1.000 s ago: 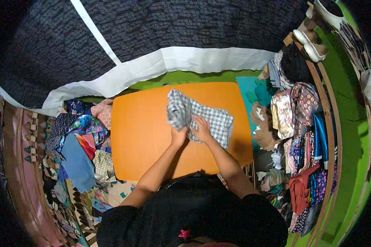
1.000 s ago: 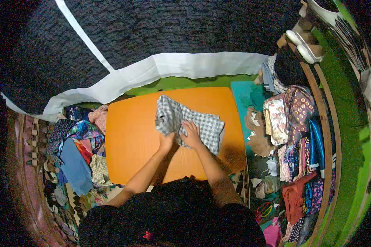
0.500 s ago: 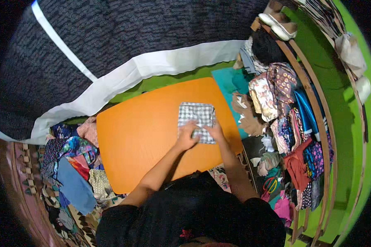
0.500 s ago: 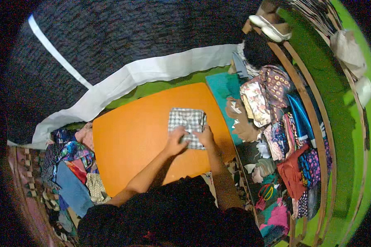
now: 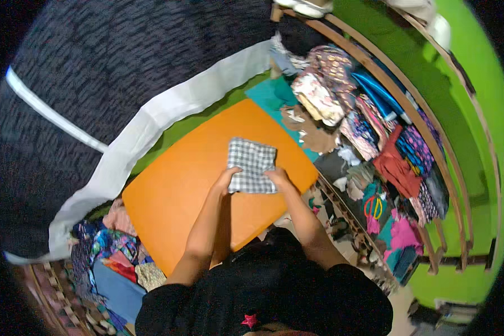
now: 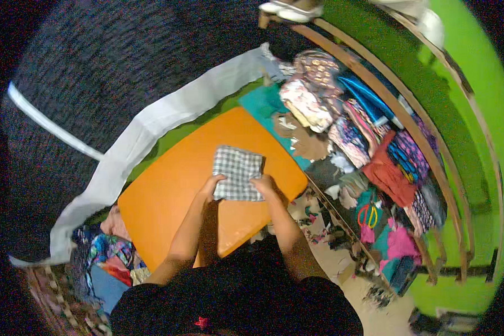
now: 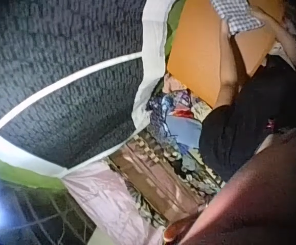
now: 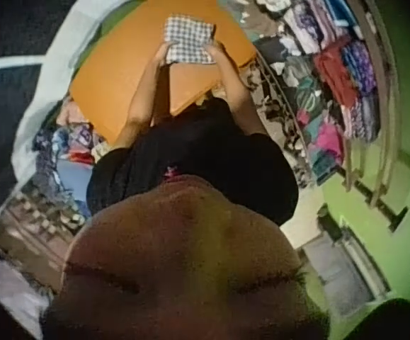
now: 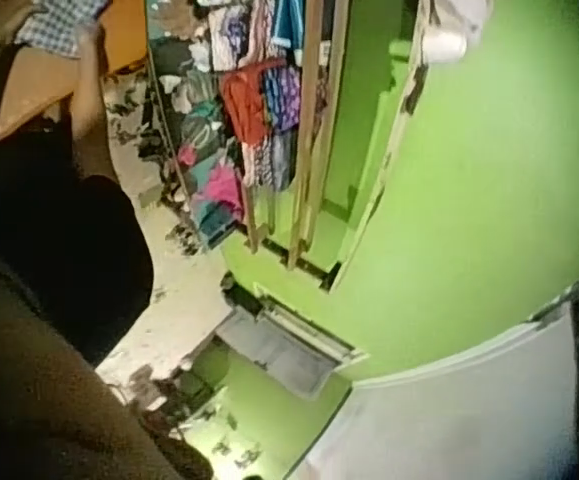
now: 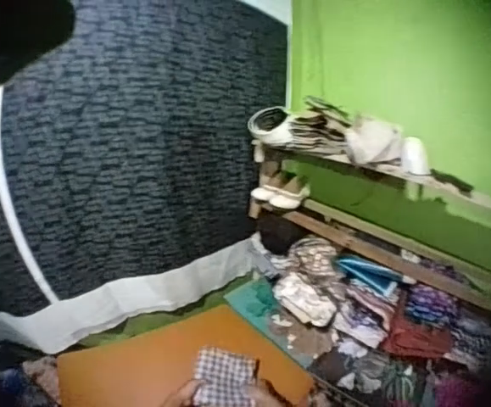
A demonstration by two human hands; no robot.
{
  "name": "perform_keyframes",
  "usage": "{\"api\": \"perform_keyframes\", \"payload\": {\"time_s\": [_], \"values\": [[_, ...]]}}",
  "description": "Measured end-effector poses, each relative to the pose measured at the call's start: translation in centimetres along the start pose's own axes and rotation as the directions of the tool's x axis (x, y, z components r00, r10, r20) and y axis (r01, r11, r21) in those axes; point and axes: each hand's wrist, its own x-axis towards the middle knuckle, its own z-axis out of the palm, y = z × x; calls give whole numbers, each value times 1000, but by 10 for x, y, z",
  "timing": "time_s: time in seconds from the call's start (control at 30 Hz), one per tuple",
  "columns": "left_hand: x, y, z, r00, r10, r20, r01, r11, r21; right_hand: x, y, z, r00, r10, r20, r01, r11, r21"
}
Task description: Folding various cut fabric pieces on a table and organizing them on a shelf.
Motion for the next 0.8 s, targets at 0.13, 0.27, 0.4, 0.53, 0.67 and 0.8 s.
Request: {"api": "perform_keyframes", "payload": {"time_s": [0.13, 0.27, 0.4, 0.53, 0.67, 0.8], "values": [[-17, -23, 20, 960, -171, 222, 215, 957, -195, -59, 41, -39, 916, -22, 400, -231, 787, 572], [-22, -62, 70, 865, -193, 463, 335, 910, -246, -146, 58, -101, 944, 69, 322, -298, 592, 749], [-15, -87, 156, 655, -279, 702, 388, 922, 4, -213, 103, -163, 976, 131, 173, -206, 312, 928], [-44, -75, 272, 391, -389, 834, 357, 899, 252, -250, 184, -202, 969, 225, -97, 66, 140, 988], [-66, -73, 380, 337, -476, 812, 55, 871, 488, -303, 214, -273, 855, 360, -373, 297, 250, 922], [-67, -98, 486, 369, -163, 915, -141, 963, 229, -345, 240, -349, 725, 288, -626, 526, 356, 773]]}}
